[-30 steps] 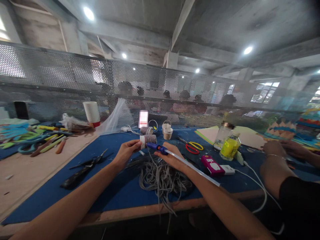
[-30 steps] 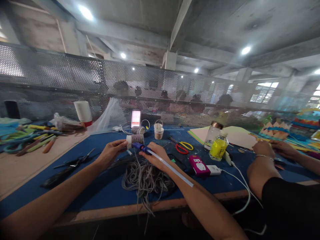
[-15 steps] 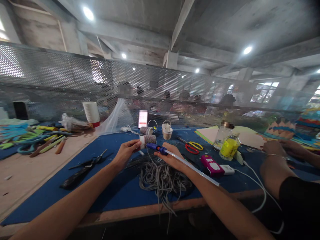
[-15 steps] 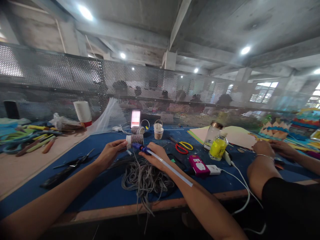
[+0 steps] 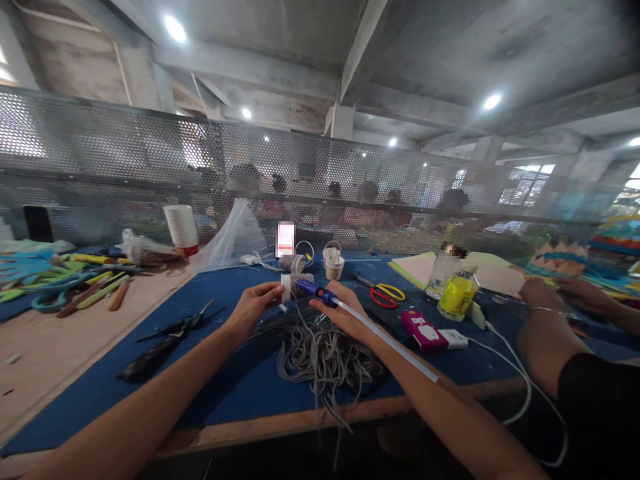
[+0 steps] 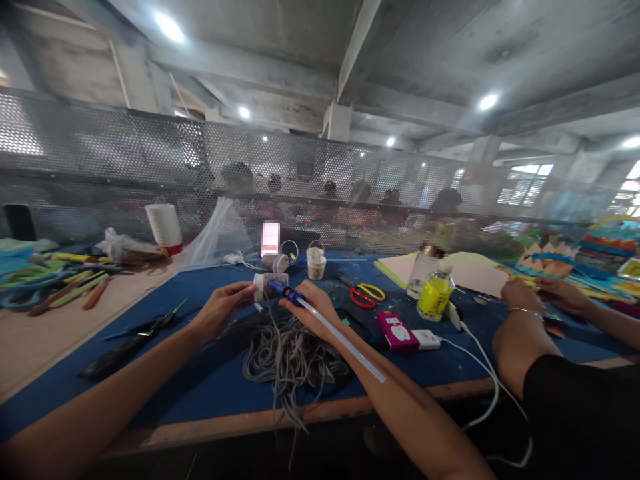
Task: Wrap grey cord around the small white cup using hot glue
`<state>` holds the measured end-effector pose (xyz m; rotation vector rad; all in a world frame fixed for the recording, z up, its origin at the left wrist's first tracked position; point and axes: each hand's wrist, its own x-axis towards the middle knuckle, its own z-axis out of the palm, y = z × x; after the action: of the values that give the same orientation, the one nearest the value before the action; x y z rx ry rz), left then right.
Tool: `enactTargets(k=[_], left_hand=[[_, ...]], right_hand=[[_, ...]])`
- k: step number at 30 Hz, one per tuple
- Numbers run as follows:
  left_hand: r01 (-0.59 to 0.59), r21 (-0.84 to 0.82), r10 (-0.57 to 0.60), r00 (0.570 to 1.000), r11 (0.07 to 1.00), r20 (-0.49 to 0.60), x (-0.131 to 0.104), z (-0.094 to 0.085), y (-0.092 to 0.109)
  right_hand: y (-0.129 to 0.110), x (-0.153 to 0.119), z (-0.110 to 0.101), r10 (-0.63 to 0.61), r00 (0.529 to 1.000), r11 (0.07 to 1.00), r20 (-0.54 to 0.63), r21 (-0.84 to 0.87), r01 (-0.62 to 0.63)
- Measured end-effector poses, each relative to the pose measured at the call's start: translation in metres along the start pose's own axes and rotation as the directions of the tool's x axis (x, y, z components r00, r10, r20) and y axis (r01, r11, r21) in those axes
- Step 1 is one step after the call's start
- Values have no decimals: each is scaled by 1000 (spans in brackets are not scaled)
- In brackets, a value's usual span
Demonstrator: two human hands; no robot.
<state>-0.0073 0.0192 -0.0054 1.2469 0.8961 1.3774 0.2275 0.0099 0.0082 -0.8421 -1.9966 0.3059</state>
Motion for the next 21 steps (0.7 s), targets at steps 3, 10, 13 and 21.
enactTargets(k=[3, 10, 13, 21], left_hand=[[4, -8, -4, 1000, 1000, 11, 0, 0, 0], [5, -35, -5, 1000, 999, 14, -3, 2, 2], [5, -39, -5, 1000, 999, 3, -5, 2, 4], [8, -87, -11, 999, 996, -41, -1, -3, -1]], right_hand=[[3, -1, 0, 26, 1000, 999, -16, 42, -25], [14, 0, -3, 133, 990, 991, -40, -23, -134], [23, 7, -11, 174, 970, 961, -170, -184, -205], [64, 28, -56, 503, 789, 712, -353, -347, -610]])
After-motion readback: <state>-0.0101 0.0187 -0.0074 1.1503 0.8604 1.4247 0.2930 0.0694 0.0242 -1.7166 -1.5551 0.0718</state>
